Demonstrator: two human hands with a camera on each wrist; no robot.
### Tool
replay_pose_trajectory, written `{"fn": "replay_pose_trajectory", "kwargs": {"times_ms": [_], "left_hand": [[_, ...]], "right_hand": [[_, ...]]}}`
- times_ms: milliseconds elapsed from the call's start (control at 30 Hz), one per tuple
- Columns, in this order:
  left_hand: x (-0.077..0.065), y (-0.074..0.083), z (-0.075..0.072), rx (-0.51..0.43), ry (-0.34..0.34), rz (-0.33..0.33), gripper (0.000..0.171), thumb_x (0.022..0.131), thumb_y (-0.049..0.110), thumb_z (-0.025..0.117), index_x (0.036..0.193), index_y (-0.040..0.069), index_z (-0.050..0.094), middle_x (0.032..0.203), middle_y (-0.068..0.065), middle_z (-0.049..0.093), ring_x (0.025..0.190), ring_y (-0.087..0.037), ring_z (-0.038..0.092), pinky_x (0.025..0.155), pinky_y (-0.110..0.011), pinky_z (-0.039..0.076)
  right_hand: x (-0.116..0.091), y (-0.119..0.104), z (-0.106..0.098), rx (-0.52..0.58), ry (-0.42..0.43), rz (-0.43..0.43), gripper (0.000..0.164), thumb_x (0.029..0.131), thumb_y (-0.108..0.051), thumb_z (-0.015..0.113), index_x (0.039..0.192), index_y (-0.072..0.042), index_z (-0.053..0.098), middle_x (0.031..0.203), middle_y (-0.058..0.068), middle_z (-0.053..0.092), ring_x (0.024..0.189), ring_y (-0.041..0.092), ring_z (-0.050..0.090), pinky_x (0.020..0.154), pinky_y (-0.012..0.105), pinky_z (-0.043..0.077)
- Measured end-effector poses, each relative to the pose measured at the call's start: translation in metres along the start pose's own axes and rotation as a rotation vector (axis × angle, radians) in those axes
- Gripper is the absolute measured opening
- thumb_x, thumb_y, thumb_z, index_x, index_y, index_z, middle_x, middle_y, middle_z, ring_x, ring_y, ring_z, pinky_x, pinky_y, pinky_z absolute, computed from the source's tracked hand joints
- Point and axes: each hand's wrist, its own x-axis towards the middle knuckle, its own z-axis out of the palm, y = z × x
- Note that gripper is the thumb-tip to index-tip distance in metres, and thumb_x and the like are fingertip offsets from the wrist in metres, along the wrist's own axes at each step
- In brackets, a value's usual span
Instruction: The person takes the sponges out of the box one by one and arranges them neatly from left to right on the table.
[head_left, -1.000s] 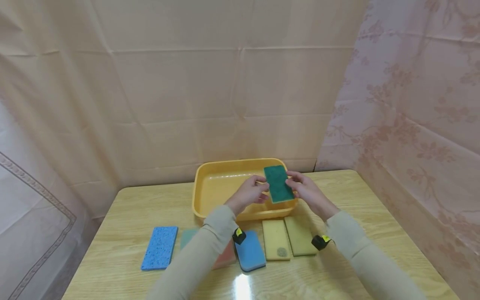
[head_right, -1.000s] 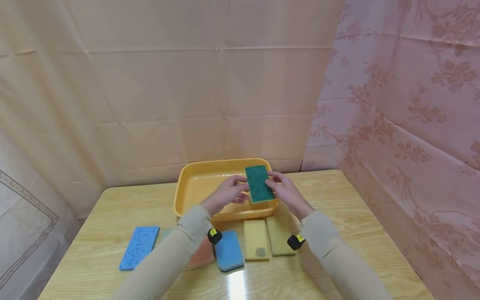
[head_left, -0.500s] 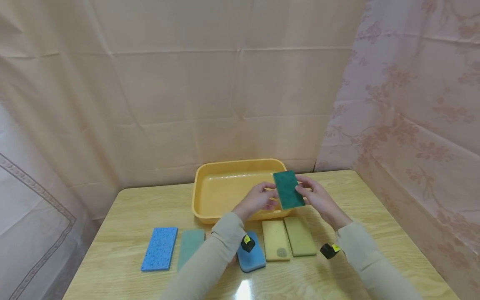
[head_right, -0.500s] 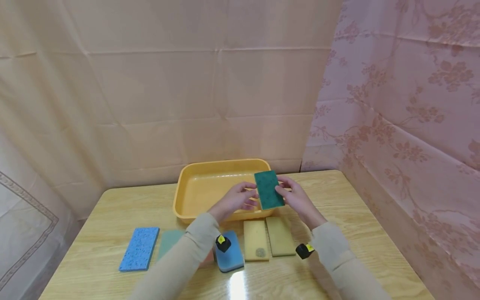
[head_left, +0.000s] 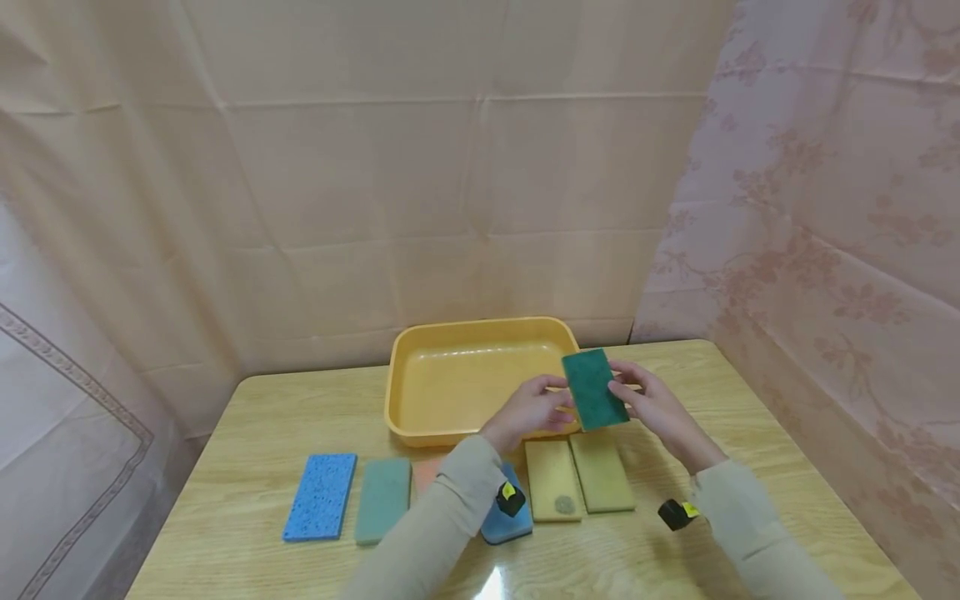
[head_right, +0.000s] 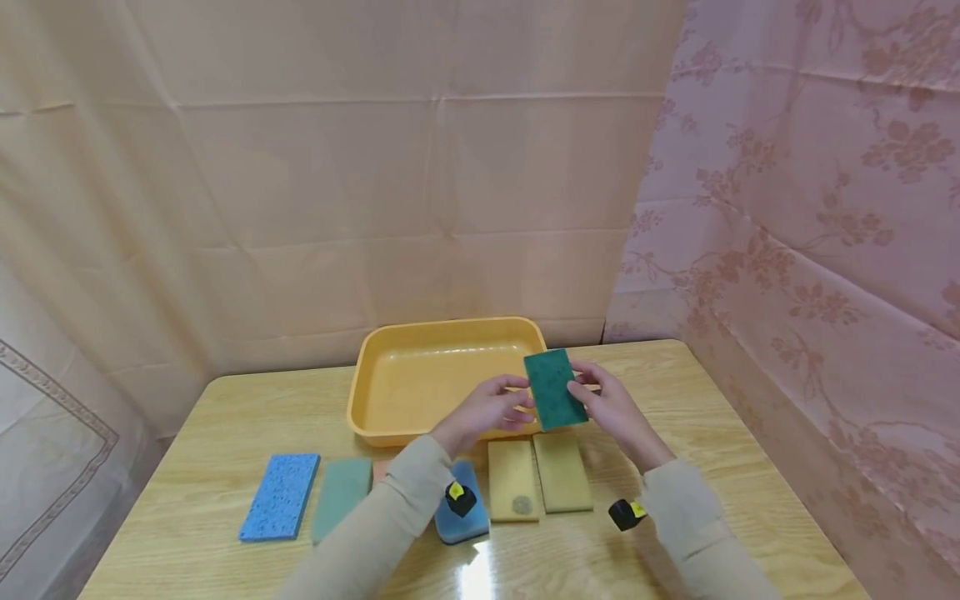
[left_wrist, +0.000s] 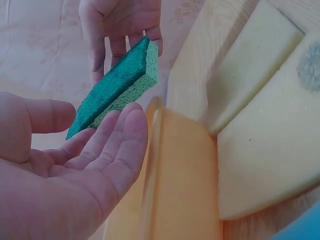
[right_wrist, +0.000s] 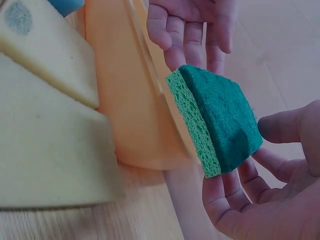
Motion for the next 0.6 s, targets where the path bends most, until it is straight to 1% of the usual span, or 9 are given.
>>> {"fn": "replay_pose_trajectory", "kwargs": {"times_ms": [167, 300, 467, 600], "left_hand": [[-0.001, 0.000, 0.007, -0.021, -0.012, 0.001, 0.034, 0.105, 0.017, 0.054, 0.135, 0.000, 0.054, 0.106, -0.011, 0.070, 0.097, -0.028, 0.071, 0.087, -0.039, 0.059], [-0.001, -0.001, 0.012, -0.007, -0.021, 0.000, 0.034, 0.104, 0.017, 0.057, 0.134, 0.001, 0.055, 0.105, -0.010, 0.070, 0.096, -0.027, 0.071, 0.087, -0.042, 0.059], [0.000, -0.003, 0.019, 0.023, -0.043, 0.003, 0.034, 0.103, 0.018, 0.058, 0.134, 0.002, 0.056, 0.105, -0.010, 0.070, 0.095, -0.026, 0.072, 0.088, -0.044, 0.058], [0.000, -0.004, 0.026, 0.017, -0.059, 0.008, 0.035, 0.104, 0.016, 0.057, 0.135, -0.001, 0.054, 0.108, -0.014, 0.069, 0.100, -0.033, 0.071, 0.089, -0.044, 0.058]], "right_hand": [[-0.005, 0.004, -0.004, -0.021, 0.005, -0.002, 0.059, 0.108, -0.030, 0.052, 0.157, -0.003, 0.031, 0.140, 0.021, 0.042, 0.123, 0.036, 0.049, 0.095, 0.045, 0.049], [-0.010, 0.007, -0.009, -0.028, -0.001, -0.006, 0.059, 0.108, -0.031, 0.052, 0.157, -0.004, 0.032, 0.141, 0.021, 0.040, 0.122, 0.036, 0.049, 0.095, 0.045, 0.049], [-0.015, 0.011, -0.014, -0.045, 0.018, -0.017, 0.057, 0.108, -0.030, 0.052, 0.155, -0.002, 0.034, 0.137, 0.021, 0.043, 0.115, 0.031, 0.052, 0.088, 0.036, 0.051], [-0.020, 0.015, -0.017, -0.066, 0.030, -0.012, 0.056, 0.108, -0.028, 0.053, 0.154, -0.001, 0.036, 0.134, 0.021, 0.045, 0.109, 0.027, 0.054, 0.082, 0.031, 0.050]]}}
